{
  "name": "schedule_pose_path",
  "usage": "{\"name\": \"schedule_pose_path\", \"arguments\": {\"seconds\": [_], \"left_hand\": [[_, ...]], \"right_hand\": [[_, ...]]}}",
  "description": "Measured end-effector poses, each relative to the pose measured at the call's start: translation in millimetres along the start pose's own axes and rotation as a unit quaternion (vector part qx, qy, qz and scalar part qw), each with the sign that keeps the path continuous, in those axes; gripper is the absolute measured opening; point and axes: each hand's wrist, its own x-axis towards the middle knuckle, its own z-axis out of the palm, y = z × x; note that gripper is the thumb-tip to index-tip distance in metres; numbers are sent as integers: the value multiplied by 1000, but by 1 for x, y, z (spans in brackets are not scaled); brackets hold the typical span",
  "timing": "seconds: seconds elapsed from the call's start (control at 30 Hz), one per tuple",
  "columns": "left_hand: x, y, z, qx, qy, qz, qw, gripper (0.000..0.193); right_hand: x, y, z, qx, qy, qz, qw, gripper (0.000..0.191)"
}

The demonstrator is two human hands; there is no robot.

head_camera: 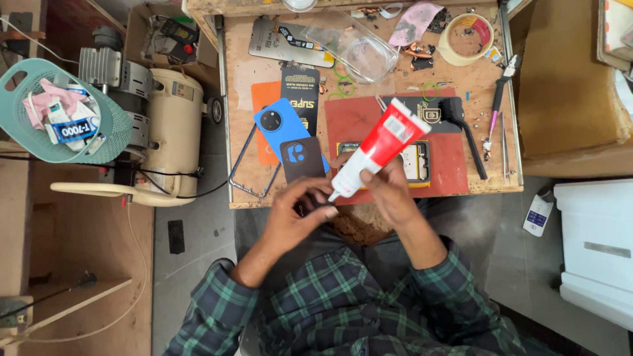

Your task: The person applies adhesive to the camera module of a smartphone back cover and then presses the module into place. The person also handles a battery and a yellow packet while working at a cluttered workbench.

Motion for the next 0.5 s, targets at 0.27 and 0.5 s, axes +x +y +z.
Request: {"name": "schedule_pose_path", "arguments": {"seconds": [0.27,0.5], "left_hand": [[-7,-17,-1,-5,70,16,997,10],[-11,-23,-2,-95,22,-92,991,43]], "right_hand": [[3,17,1,-12,-14,-60,998,51],[-1,21,-15,-46,-96,-79,991,47]]}}
